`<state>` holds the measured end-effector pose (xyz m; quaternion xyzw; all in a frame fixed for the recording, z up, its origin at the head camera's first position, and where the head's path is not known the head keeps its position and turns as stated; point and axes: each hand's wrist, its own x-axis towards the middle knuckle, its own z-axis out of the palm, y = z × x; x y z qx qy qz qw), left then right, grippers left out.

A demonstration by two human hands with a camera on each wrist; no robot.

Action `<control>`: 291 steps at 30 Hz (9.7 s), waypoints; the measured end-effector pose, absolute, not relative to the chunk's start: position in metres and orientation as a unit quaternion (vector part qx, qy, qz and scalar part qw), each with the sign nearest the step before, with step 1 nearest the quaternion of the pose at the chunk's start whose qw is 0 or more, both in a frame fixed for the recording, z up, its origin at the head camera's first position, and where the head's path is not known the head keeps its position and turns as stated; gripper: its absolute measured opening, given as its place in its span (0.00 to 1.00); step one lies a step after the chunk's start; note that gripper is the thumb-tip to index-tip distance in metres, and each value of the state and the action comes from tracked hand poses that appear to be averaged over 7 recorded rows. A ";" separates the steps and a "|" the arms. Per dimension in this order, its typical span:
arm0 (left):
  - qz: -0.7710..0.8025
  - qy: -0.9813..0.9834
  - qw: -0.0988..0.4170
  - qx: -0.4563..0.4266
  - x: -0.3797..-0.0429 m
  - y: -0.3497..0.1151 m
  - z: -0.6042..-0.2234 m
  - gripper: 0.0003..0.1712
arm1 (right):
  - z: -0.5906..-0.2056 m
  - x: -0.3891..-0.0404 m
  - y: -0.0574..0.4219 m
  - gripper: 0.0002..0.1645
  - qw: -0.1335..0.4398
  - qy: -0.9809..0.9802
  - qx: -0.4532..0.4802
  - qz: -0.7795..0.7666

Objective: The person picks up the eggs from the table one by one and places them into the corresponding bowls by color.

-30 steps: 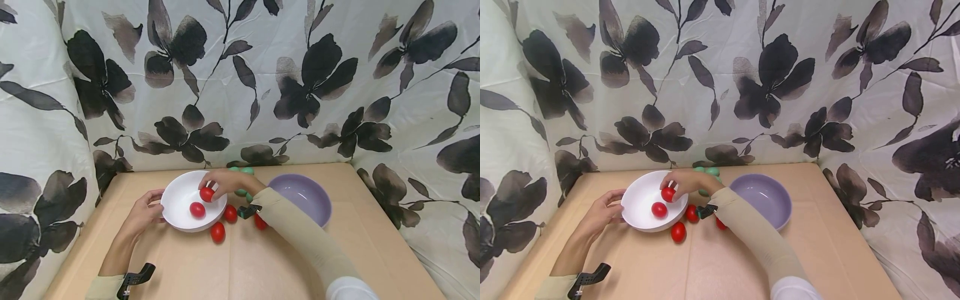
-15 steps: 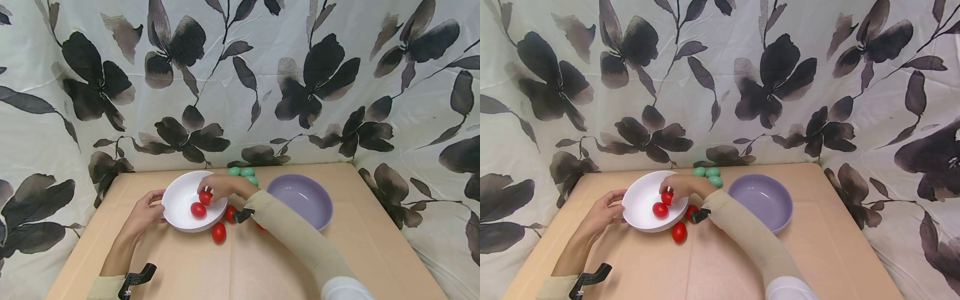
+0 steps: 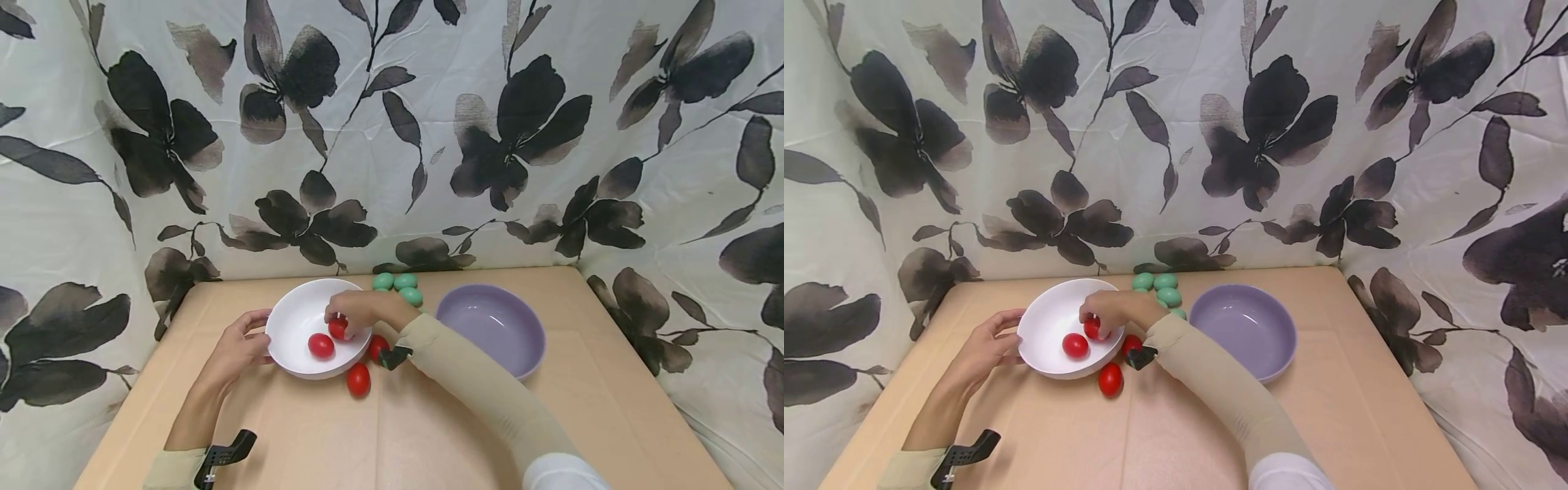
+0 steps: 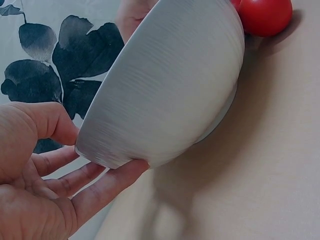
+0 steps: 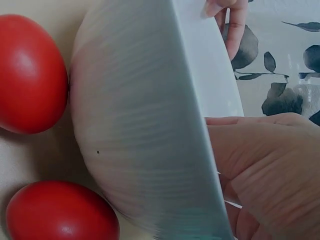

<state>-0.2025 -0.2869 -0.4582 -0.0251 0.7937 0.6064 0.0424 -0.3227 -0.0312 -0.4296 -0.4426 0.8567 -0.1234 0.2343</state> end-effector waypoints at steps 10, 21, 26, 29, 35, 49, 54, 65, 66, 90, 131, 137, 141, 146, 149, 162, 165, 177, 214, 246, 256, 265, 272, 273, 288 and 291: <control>0.604 0.796 0.044 -0.026 -0.202 -0.289 -0.457 0.36 | -0.417 -0.320 -0.015 0.28 0.184 0.857 -0.461 -0.141; 0.597 0.801 0.044 -0.014 -0.208 -0.294 -0.458 0.36 | -0.395 -0.317 0.013 0.26 0.174 0.825 -0.462 -0.274; 0.597 0.801 0.049 -0.010 -0.210 -0.296 -0.459 0.36 | -0.388 -0.311 0.025 0.25 0.179 0.825 -0.455 -0.284; 0.596 0.801 0.049 -0.007 -0.209 -0.296 -0.459 0.36 | -0.388 -0.309 0.033 0.24 0.174 0.828 -0.455 -0.278; 0.592 0.805 0.044 -0.010 -0.207 -0.294 -0.459 0.36 | -0.392 -0.306 0.047 0.23 0.172 0.828 -0.463 -0.266; 0.598 0.800 0.046 -0.028 -0.208 -0.288 -0.458 0.35 | -0.404 -0.293 0.067 0.22 0.202 0.828 -0.438 -0.286; 0.600 0.798 0.048 -0.034 -0.211 -0.289 -0.458 0.36 | -0.406 -0.287 0.070 0.21 0.199 0.826 -0.427 -0.309; 0.605 0.795 0.041 -0.024 -0.215 -0.288 -0.461 0.37 | -0.422 -0.277 0.076 0.24 0.161 0.840 -0.394 -0.335; 0.605 0.795 0.041 -0.024 -0.215 -0.288 -0.461 0.37 | -0.424 -0.276 0.075 0.25 0.159 0.843 -0.389 -0.336; 0.598 0.800 0.040 -0.016 -0.213 -0.290 -0.461 0.37 | -0.455 -0.262 0.070 0.33 0.134 0.882 -0.314 -0.324; 0.600 0.799 0.037 -0.022 -0.208 -0.289 -0.462 0.36 | -0.465 -0.256 0.056 0.31 0.099 0.903 -0.302 -0.290; 0.602 0.797 0.036 -0.017 -0.208 -0.288 -0.462 0.36 | -0.457 -0.257 0.060 0.31 0.081 0.905 -0.313 -0.276; 0.601 0.799 0.033 -0.017 -0.208 -0.288 -0.463 0.36 | -0.451 -0.256 0.063 0.33 0.085 0.908 -0.306 -0.274; 0.598 0.801 0.029 -0.021 -0.210 -0.290 -0.465 0.36 | -0.441 -0.256 0.065 0.33 0.089 0.911 -0.295 -0.275; 0.599 0.800 0.029 -0.022 -0.211 -0.290 -0.465 0.36 | -0.439 -0.258 0.067 0.33 0.083 0.908 -0.305 -0.273; 0.603 0.797 0.033 -0.016 -0.210 -0.290 -0.464 0.36 | -0.426 -0.262 0.070 0.31 0.073 0.900 -0.315 -0.293; 0.605 0.795 0.035 -0.015 -0.209 -0.289 -0.464 0.36 | -0.422 -0.262 0.070 0.32 0.075 0.900 -0.307 -0.298; 0.604 0.796 0.036 -0.014 -0.207 -0.289 -0.463 0.36 | -0.412 -0.266 0.072 0.33 0.088 0.885 -0.303 -0.343; 0.607 0.794 0.038 -0.011 -0.213 -0.292 -0.462 0.35 | -0.412 -0.299 0.048 0.36 0.168 0.821 -0.373 -0.398; 0.604 0.796 0.030 -0.017 -0.212 -0.288 -0.463 0.36 | -0.420 -0.312 0.016 0.34 0.200 0.818 -0.416 -0.344; 0.608 0.793 0.029 -0.019 -0.214 -0.286 -0.462 0.36 | -0.419 -0.318 0.008 0.33 0.209 0.825 -0.423 -0.312; 0.608 0.793 0.030 -0.016 -0.211 -0.285 -0.462 0.36 | -0.426 -0.315 0.000 0.34 0.214 0.830 -0.428 -0.287; 0.612 0.790 0.025 -0.020 -0.207 -0.285 -0.464 0.35 | -0.425 -0.308 -0.002 0.35 0.233 0.825 -0.429 -0.287; 0.613 0.790 0.025 -0.020 -0.207 -0.285 -0.464 0.35 | -0.424 -0.307 -0.002 0.35 0.236 0.824 -0.430 -0.285; 0.608 0.793 0.028 -0.017 -0.213 -0.289 -0.463 0.34 | -0.420 -0.303 -0.017 0.34 0.220 0.833 -0.462 -0.212; 0.610 0.792 0.029 -0.012 -0.212 -0.289 -0.464 0.35 | -0.418 -0.300 -0.020 0.33 0.211 0.837 -0.467 -0.192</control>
